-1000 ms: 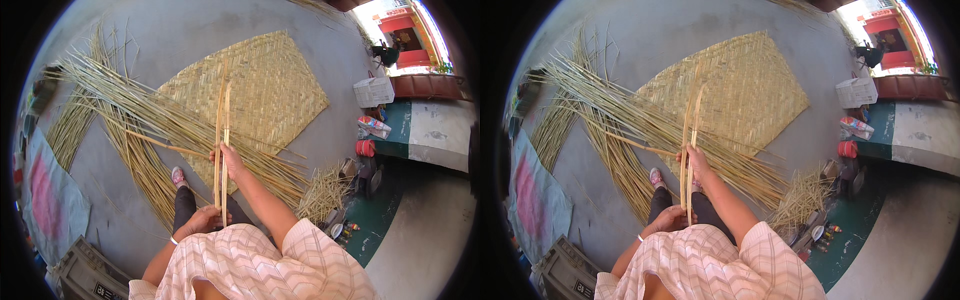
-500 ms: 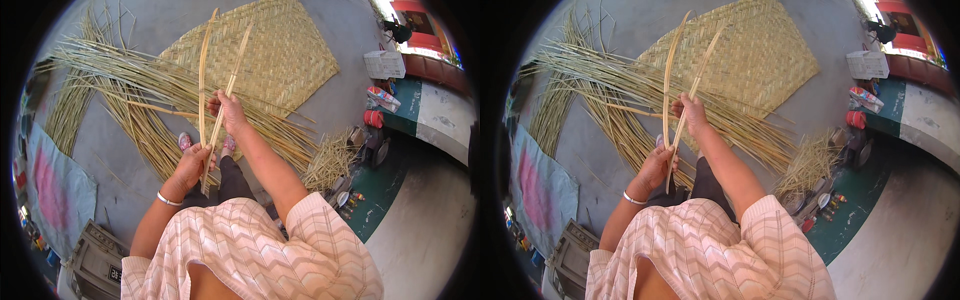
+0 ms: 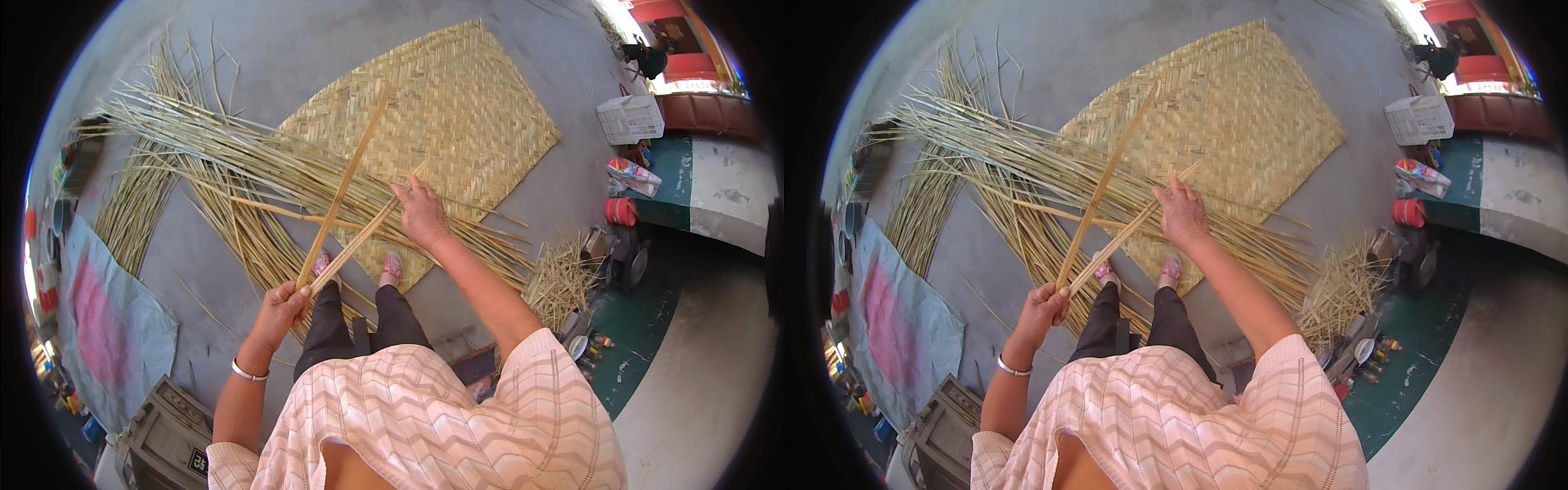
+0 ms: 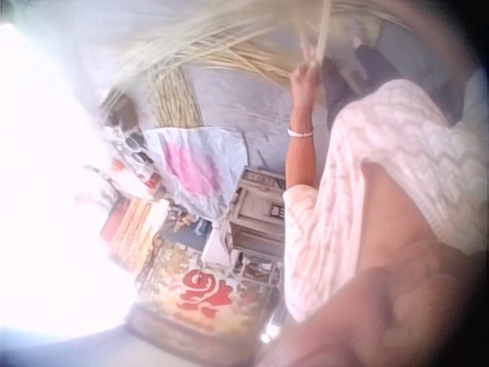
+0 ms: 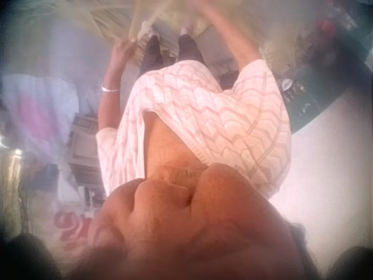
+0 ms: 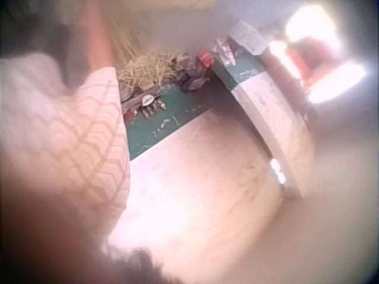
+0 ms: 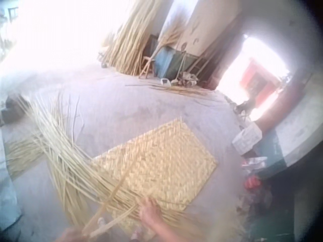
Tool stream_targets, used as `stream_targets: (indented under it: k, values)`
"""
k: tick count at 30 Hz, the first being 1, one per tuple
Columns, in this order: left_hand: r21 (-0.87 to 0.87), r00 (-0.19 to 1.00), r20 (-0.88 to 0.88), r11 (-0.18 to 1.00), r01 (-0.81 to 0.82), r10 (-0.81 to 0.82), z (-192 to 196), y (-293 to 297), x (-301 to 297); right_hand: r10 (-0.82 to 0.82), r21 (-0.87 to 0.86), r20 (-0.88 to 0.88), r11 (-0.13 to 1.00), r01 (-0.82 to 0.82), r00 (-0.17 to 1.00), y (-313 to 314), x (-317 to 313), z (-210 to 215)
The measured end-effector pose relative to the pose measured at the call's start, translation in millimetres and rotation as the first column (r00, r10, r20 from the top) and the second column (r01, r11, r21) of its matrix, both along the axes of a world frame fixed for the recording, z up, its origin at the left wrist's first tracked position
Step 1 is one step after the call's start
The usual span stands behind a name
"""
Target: The person weaves a large mat by hand, interlacing long dried palm strips into a partially completed mat on the floor. They repeatedly pick up strips, align them, and press them into the weave pattern.
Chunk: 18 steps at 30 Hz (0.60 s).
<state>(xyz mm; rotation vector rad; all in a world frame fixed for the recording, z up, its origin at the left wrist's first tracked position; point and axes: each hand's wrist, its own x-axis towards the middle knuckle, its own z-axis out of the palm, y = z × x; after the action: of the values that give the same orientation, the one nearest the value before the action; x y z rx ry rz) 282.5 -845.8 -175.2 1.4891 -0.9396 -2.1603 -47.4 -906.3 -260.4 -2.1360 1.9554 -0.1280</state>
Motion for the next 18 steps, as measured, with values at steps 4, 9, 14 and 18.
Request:
stream_targets:
  k: [4,9,14,18]
  values:
    - [0.009,0.997,0.0,0.997,0.073,-0.073,24,13,22,0.204,0.245,-0.055,0.952,-0.184,0.978,3,-12,4]
    - [-0.173,0.924,0.313,0.943,0.284,-0.22,67,12,71,0.307,0.419,-0.029,0.868,-0.267,0.951,21,-46,0]
    - [-0.428,0.63,0.754,0.589,0.685,-0.184,92,3,114,0.403,0.627,-0.142,0.743,-0.232,0.904,54,-89,-3]
    - [-0.335,0.455,0.878,0.486,0.808,-0.151,90,-4,145,0.318,0.737,-0.158,0.668,-0.102,0.935,80,-119,2]
